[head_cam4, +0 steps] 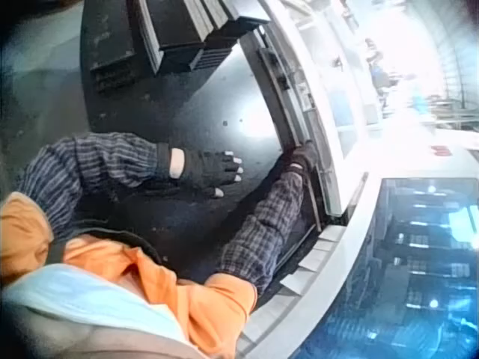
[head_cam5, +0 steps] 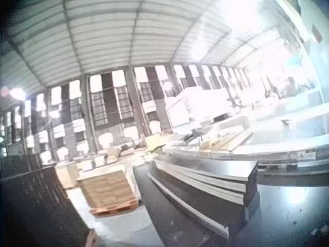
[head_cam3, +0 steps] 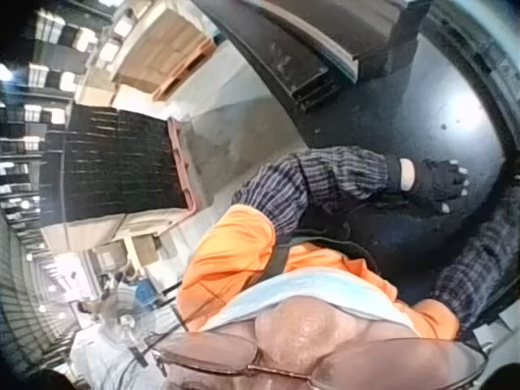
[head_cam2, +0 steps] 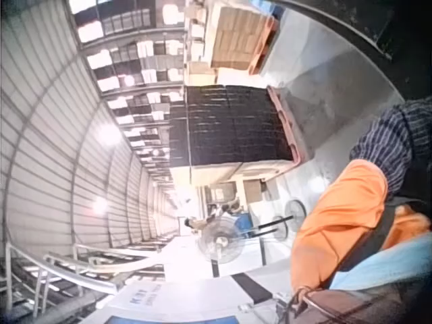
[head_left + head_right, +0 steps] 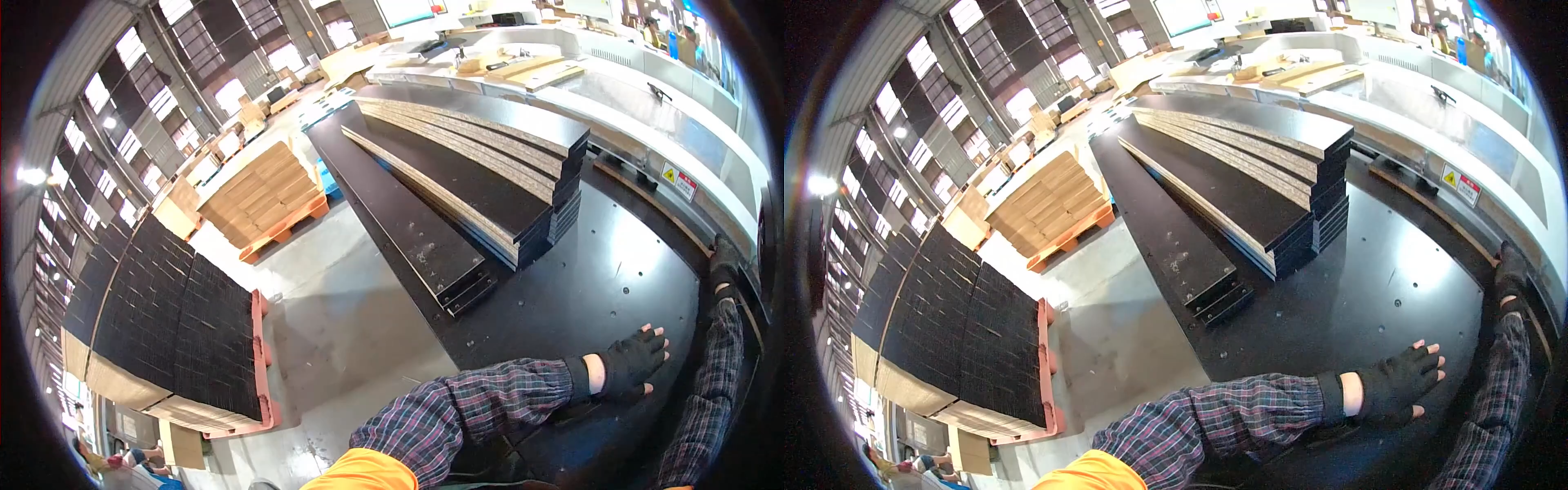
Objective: Inspecting and aligning dark wood strips and using a pneumatic tool on a manufacturing table.
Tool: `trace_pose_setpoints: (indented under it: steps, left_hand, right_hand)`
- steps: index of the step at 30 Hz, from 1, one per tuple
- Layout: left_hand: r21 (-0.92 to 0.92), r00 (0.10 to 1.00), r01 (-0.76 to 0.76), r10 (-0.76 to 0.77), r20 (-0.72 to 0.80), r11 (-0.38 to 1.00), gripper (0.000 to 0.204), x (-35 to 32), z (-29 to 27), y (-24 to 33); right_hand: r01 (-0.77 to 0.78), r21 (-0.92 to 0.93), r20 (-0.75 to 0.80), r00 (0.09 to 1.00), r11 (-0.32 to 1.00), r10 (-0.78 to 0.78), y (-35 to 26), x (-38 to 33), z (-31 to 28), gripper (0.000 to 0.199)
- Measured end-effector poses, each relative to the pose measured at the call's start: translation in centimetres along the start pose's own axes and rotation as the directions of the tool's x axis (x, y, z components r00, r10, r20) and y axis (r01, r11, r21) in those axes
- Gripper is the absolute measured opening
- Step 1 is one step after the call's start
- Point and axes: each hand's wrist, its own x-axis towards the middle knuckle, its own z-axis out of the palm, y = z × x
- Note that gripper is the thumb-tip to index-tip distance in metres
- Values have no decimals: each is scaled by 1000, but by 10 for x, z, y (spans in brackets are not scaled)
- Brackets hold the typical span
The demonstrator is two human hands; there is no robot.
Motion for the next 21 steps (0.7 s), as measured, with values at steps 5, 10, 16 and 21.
trace_pose_setpoints:
  steps: [5, 10, 16, 21]
  left_hand:
    - [-8, 998, -46, 47, 29, 999, 69, 11, -8, 16]
    - [5, 1000, 19, -19, -11, 1000, 70, -1, 1, -3]
    - [20, 994, -86, 88, -67, 996, 70, 19, 17, 2]
    - [80, 990, -42, 53, -130, 996, 71, 12, 27, -17]
  right_hand:
    - [239, -162, -57, 966, 957, -251, 39, 20, -39, 30]
    - [257, -538, 83, 964, 803, -253, -54, -48, -16, 30]
    - [110, -238, -59, 990, 965, -127, 36, 23, -60, 29]
    - [258, -623, 99, 963, 738, -252, -16, -11, -26, 42]
